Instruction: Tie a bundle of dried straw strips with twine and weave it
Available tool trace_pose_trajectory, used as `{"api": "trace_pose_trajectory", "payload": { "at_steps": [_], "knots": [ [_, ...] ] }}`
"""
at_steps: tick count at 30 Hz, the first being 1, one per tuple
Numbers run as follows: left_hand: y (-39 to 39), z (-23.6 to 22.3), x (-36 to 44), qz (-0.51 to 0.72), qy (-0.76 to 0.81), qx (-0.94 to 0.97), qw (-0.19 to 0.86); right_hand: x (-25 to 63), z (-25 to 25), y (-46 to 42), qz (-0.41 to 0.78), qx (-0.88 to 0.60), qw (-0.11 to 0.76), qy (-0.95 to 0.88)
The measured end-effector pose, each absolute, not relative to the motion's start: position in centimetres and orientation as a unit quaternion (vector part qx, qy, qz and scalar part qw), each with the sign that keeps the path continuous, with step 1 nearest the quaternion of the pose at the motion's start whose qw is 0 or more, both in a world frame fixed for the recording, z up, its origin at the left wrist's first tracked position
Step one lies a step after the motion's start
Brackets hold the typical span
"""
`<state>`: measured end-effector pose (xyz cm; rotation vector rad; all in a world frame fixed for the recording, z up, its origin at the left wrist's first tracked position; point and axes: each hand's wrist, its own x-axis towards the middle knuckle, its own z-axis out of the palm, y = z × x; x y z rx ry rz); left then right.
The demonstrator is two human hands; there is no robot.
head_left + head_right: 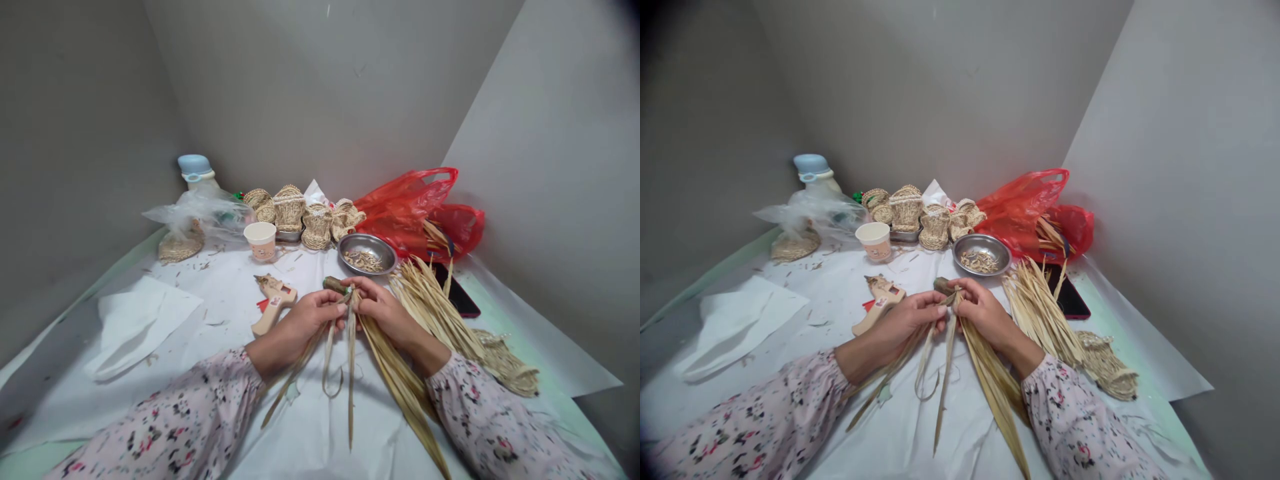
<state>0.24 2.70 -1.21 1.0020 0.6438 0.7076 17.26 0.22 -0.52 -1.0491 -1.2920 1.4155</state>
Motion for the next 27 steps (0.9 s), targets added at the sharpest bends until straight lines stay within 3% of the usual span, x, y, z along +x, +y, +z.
{"api": "trace_pose_trajectory", "payload": {
  "at_steps": [16, 27],
  "knots": [
    [2.77, -1.37, 0.10, 0.286, 0.335, 0.523, 0.730, 16.73, -0.35, 0.41, 0.526, -0.447, 0.489, -0.533],
    [2.68, -1.63, 0.11, 0.293, 0.331, 0.564, 0.697, 16.86, -0.89, 0.51, 0.533, -0.459, 0.443, -0.557]
  ]
}}
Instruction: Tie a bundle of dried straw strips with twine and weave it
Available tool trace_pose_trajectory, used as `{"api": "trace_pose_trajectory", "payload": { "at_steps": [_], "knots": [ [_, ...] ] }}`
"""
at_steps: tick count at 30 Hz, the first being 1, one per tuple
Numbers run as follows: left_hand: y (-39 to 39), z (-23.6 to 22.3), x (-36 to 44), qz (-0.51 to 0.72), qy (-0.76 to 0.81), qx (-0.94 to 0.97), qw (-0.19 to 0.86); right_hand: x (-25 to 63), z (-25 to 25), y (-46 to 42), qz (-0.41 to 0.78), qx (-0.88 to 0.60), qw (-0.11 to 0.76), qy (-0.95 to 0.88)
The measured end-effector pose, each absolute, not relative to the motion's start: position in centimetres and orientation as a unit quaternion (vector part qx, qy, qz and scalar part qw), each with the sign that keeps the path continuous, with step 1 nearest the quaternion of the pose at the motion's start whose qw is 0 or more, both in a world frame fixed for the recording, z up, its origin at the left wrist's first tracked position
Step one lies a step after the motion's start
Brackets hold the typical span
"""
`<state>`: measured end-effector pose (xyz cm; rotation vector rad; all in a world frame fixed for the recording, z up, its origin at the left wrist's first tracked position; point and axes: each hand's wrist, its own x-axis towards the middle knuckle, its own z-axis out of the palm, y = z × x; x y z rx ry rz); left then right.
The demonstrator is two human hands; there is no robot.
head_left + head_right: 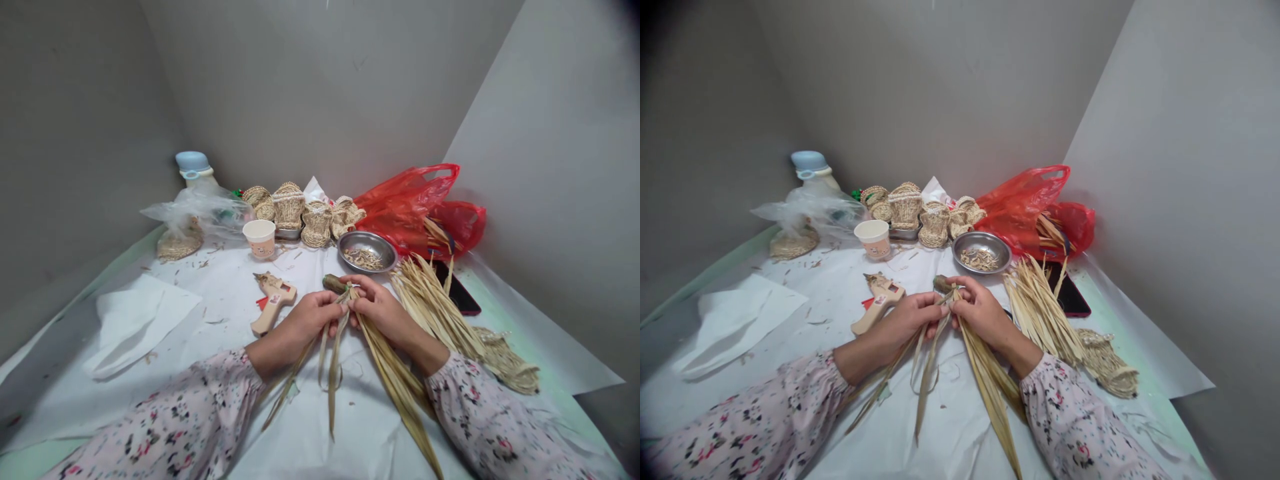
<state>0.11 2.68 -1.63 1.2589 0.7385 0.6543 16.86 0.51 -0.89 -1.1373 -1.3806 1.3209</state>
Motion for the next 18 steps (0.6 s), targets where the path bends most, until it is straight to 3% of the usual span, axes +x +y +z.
{"api": "trace_pose_trajectory", "payload": {
  "at_steps": [18],
  "knots": [
    [2.64, -2.32, 0.32, 0.297, 0.355, 0.562, 0.686, 16.65, -0.53, 0.33, 0.528, -0.467, 0.442, -0.554]
  ]
}}
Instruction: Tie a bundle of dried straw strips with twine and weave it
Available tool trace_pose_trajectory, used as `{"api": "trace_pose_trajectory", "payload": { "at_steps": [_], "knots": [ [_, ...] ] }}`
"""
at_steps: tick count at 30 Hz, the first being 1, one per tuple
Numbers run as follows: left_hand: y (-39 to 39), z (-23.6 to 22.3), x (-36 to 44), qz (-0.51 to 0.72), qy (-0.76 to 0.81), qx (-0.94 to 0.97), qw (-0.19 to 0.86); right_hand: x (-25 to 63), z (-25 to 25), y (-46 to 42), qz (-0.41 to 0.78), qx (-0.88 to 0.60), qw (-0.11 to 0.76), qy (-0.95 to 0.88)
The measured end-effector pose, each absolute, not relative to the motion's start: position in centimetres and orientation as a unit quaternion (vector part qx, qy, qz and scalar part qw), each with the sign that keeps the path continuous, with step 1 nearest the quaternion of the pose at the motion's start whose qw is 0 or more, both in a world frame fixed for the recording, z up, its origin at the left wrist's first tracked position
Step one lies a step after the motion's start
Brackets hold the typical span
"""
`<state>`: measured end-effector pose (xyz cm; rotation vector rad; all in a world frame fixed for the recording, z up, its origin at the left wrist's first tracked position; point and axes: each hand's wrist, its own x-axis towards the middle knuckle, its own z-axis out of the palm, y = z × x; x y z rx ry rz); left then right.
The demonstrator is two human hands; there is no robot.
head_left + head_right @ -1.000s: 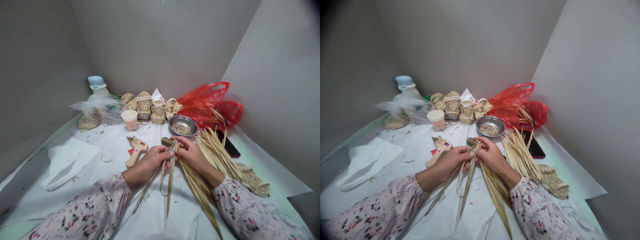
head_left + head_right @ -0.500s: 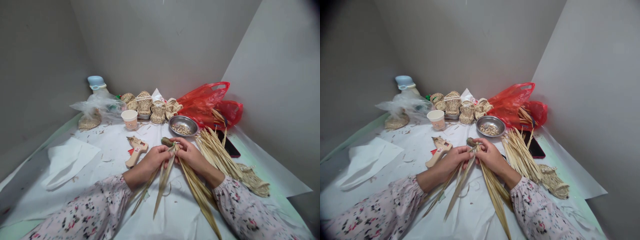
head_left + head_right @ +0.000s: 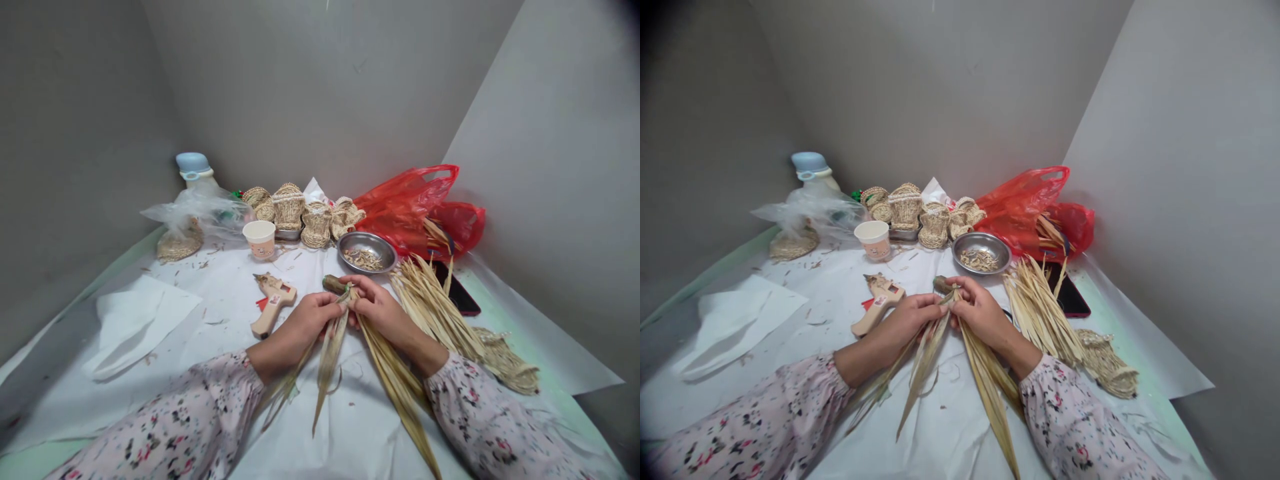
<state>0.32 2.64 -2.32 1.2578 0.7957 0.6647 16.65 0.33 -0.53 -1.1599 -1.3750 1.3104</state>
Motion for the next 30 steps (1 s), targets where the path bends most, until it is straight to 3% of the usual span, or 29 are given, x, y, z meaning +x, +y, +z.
{"api": "trace_pose_trajectory", "payload": {
  "at_steps": [12, 30],
  "knots": [
    [2.6, -1.9, 0.2, 0.284, 0.383, 0.595, 0.647, 16.4, -0.6, 0.4, 0.519, -0.479, 0.438, -0.556],
    [2.8, -1.0, 0.2, 0.311, 0.376, 0.495, 0.719, 16.7, -1.1, 0.5, 0.532, -0.460, 0.446, -0.554]
  ]
}}
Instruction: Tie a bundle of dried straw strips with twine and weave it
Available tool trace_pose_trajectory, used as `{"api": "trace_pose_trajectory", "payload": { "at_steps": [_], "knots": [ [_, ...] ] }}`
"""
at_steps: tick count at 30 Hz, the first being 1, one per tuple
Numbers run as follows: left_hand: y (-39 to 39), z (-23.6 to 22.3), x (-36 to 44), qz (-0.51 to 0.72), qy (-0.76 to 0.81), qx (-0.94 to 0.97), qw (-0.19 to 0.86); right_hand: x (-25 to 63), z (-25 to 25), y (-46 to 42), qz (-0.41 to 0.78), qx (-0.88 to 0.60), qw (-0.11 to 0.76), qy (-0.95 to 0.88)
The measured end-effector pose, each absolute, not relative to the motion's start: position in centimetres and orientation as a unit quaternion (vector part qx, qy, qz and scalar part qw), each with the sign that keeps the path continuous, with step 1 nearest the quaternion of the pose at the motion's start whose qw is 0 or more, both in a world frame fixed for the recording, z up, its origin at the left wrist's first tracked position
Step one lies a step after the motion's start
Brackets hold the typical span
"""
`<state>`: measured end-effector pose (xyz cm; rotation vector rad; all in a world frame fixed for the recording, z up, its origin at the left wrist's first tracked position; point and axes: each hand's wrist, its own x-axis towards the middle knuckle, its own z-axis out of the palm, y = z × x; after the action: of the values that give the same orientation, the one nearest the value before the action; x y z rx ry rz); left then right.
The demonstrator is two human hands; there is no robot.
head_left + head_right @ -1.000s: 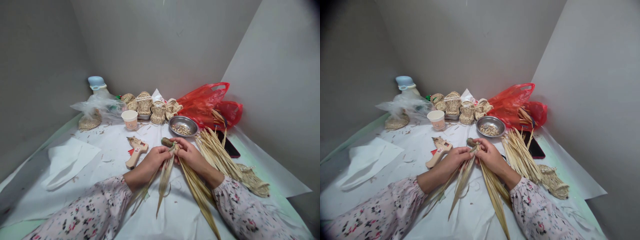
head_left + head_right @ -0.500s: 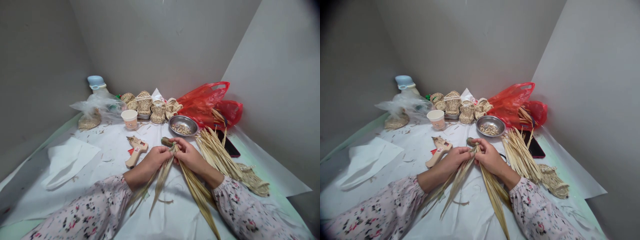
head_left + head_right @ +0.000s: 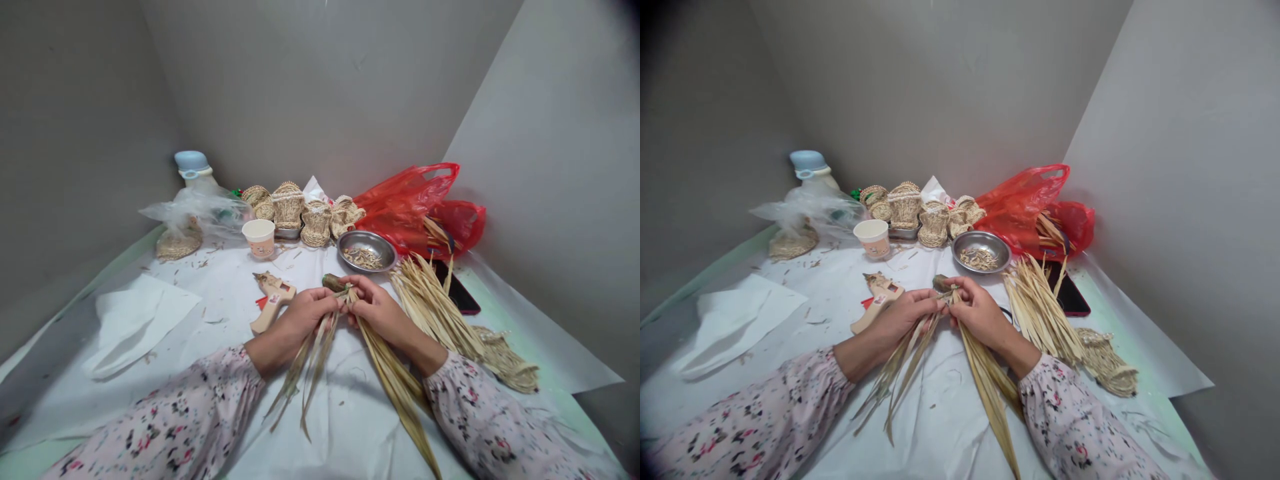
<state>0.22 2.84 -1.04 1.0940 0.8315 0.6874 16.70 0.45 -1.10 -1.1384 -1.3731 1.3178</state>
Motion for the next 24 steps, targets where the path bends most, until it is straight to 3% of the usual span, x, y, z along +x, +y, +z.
{"api": "trace_pose_trajectory", "payload": {
  "at_steps": [9, 24],
  "knots": [
    [2.7, -0.8, 0.2, 0.275, 0.334, 0.547, 0.717, 16.7, -0.6, 0.6, 0.544, -0.469, 0.493, -0.491],
    [2.4, -0.2, -0.1, 0.247, 0.326, 0.519, 0.751, 20.1, -1.1, 2.8, 0.438, -0.473, 0.693, -0.323]
  ]
}}
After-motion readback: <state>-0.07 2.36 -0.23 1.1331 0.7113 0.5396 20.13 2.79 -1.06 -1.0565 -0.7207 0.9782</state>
